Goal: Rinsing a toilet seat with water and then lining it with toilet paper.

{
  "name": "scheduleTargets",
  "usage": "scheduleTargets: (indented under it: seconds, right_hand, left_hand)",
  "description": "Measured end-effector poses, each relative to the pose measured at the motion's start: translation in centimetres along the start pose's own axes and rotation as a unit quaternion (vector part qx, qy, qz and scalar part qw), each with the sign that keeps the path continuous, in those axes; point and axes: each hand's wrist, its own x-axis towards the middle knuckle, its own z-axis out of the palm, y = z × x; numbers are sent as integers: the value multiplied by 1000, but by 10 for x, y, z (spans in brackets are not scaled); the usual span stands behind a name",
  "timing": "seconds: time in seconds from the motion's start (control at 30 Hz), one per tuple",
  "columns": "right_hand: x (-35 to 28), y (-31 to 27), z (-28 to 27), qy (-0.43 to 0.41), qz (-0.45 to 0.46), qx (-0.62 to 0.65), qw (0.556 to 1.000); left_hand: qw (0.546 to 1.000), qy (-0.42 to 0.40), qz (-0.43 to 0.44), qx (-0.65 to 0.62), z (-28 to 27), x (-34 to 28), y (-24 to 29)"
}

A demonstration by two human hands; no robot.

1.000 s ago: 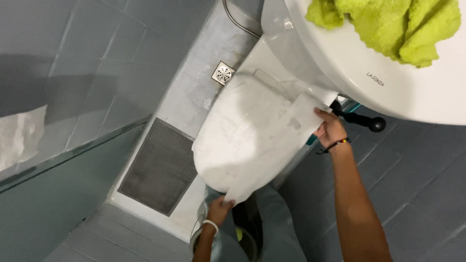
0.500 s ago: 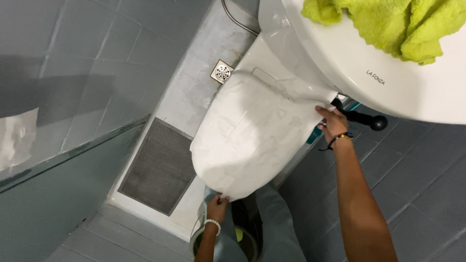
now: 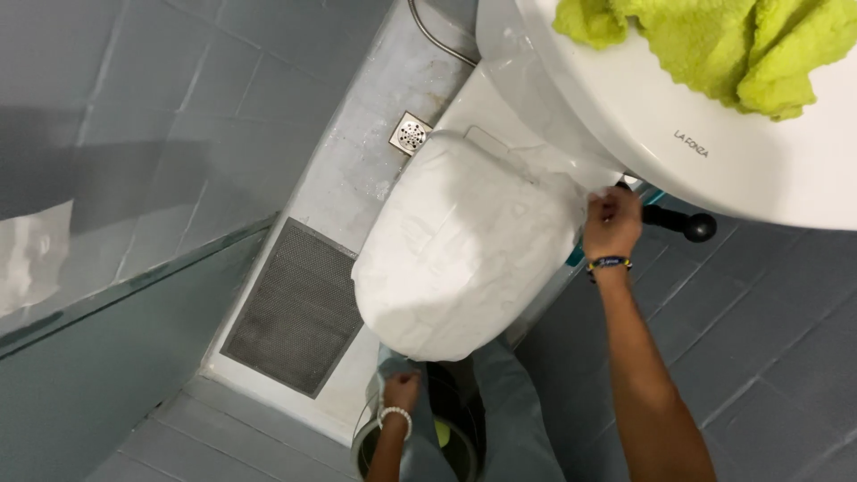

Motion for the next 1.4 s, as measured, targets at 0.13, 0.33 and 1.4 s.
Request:
scheduleTargets:
  seconds: [0.13,0.33,1.4]
  right_hand:
    - [-4,-6,9,-177,-25,-63,982]
    - [-5,8,21,-195,-41,-67,978]
    - [-223,-159,-7,-237,30,-1,971]
  left_hand:
    - [942,-151,-1,-300,13,3,9]
    - [930,-124,-95,-334,12,4,28]
    - [864,48,344,-365,-91,-124,116]
